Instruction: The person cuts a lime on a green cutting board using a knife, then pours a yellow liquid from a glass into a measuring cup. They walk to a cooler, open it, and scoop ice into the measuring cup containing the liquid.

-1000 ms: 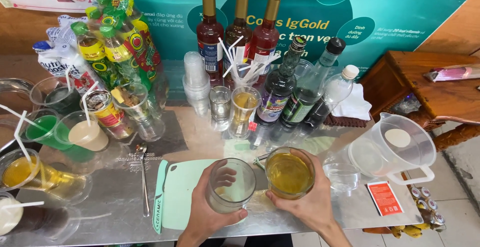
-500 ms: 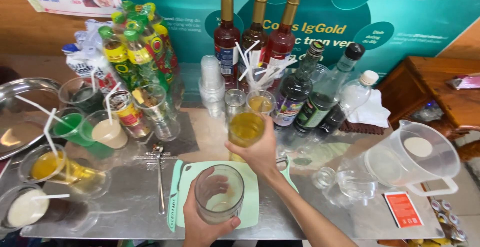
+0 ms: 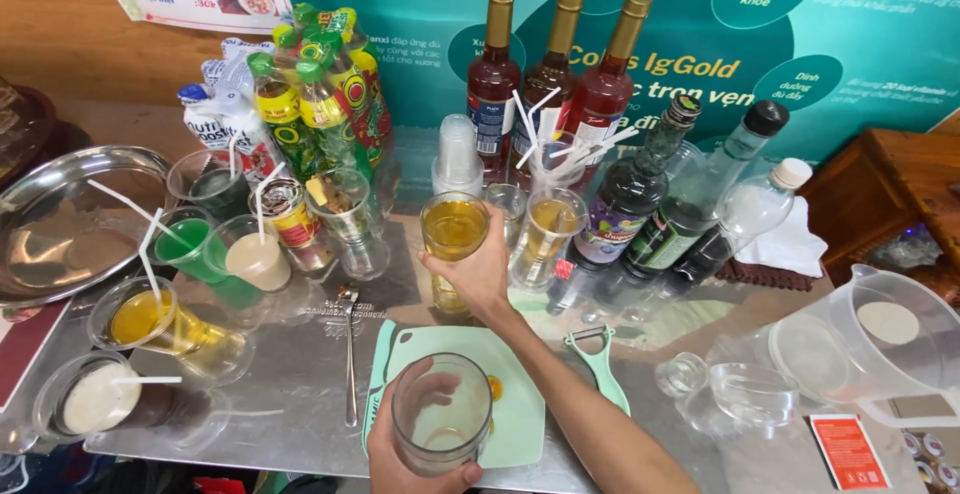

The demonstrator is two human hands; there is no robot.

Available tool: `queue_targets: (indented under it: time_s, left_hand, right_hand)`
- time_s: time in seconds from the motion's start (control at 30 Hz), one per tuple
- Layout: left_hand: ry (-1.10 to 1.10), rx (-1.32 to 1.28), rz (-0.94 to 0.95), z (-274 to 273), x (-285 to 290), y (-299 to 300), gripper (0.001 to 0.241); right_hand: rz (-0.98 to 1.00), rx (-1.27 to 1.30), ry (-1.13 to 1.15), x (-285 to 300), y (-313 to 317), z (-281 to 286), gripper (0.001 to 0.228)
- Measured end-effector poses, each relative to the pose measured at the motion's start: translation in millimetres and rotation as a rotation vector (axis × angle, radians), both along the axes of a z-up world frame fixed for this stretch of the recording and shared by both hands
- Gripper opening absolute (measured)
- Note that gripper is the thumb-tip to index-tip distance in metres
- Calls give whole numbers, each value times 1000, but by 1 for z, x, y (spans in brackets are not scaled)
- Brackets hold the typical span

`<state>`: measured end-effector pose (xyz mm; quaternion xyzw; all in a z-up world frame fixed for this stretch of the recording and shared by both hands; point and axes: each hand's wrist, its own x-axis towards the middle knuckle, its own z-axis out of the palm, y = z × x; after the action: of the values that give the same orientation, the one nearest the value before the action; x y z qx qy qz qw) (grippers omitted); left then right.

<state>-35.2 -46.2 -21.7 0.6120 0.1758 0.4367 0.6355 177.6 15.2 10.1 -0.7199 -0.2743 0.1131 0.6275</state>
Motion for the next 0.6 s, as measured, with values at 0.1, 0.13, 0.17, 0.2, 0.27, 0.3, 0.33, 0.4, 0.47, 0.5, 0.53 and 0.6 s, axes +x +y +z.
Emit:
queue_targets:
  time_s: [0.1,0.13,0.17,0.2,0.27,0.3,0.33,0.4,0.47,0.5,0.53,0.6]
  left_hand:
    - [-6,-33,6,-5,-1,3,115]
    - [-5,-37,7,-2,-2,5,115]
    - [3,-36,11,1,-2,6,114]
    - [11,-35,15,4,-2,7,114]
    - [-11,-47,16,1,0,14,111]
    - [-32,-56,14,0,2,17,108]
    - [-32,-58,14,1,4,19,108]
    - [-53,-66,59,3,9,24,106]
    - [-32,-74,77,13,11,26,104]
    - [-11,-78,95,18,12,27,103]
    - [-12,-80,95,19,13,27,103]
    - [56,-72,127,20,15,29,99]
  right_hand:
    - [7,31,-70,4,0,-11,98]
    - [8,27,-68,1,-4,-7,98]
    - [11,51,-77,-1,-8,-3,97]
    - [14,74,-87,-3,-13,1,95]
    - [23,82,-91,-7,-25,10,96]
    - [30,94,-96,-8,-31,16,96]
    - [29,91,-97,-9,-38,21,96]
    - [84,116,-133,-12,-53,33,94]
    - [118,111,-154,-12,-66,40,92]
    - [153,111,-175,-11,-73,43,91]
    - [153,108,-176,-10,-79,45,91]
    - [252,87,-377,-7,-91,48,95]
